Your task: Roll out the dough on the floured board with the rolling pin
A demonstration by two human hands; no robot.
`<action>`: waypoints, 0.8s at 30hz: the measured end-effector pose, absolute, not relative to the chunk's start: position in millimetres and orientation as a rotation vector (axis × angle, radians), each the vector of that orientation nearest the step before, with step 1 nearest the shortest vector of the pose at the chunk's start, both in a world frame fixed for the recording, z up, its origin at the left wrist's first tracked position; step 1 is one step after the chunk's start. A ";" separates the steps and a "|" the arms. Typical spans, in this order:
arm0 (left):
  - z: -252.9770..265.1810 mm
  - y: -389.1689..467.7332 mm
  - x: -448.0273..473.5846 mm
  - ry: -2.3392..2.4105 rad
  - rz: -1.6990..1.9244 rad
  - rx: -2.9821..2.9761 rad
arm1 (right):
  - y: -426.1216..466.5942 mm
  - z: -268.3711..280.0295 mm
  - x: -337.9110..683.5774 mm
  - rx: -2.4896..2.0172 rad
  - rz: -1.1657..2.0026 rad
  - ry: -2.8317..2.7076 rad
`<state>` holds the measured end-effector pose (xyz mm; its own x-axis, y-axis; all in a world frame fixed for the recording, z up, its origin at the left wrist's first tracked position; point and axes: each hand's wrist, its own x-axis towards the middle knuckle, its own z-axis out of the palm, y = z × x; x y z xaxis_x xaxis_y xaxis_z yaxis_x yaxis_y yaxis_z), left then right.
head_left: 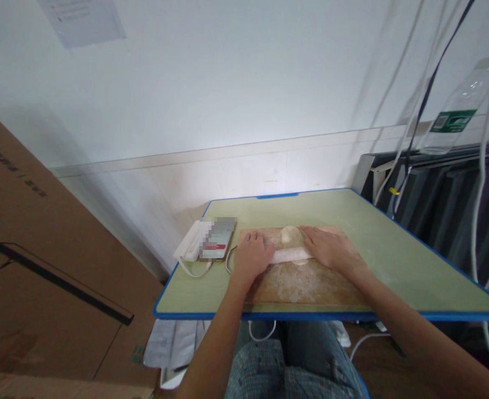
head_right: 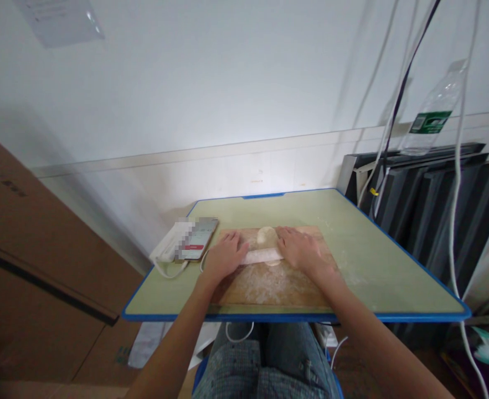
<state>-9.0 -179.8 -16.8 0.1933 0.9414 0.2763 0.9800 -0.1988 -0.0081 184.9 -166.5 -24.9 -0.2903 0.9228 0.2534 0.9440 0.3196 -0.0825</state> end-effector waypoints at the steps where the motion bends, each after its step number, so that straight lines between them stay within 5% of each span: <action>1: -18.1 -183.7 -8.6 -1.858 -0.319 -2.275 | -171.3 -25.1 185.8 -1.682 -0.122 -2.343; 24: -24.2 -192.2 -6.8 -1.859 -0.373 -2.258 | -174.2 -24.1 185.2 -1.701 -0.125 -2.300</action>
<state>-6.8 -192.2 -24.2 0.1808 0.9323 0.3132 0.9810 -0.1939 0.0109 185.2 -174.2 -24.1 -0.2691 0.9241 0.2714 0.9480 0.3038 -0.0944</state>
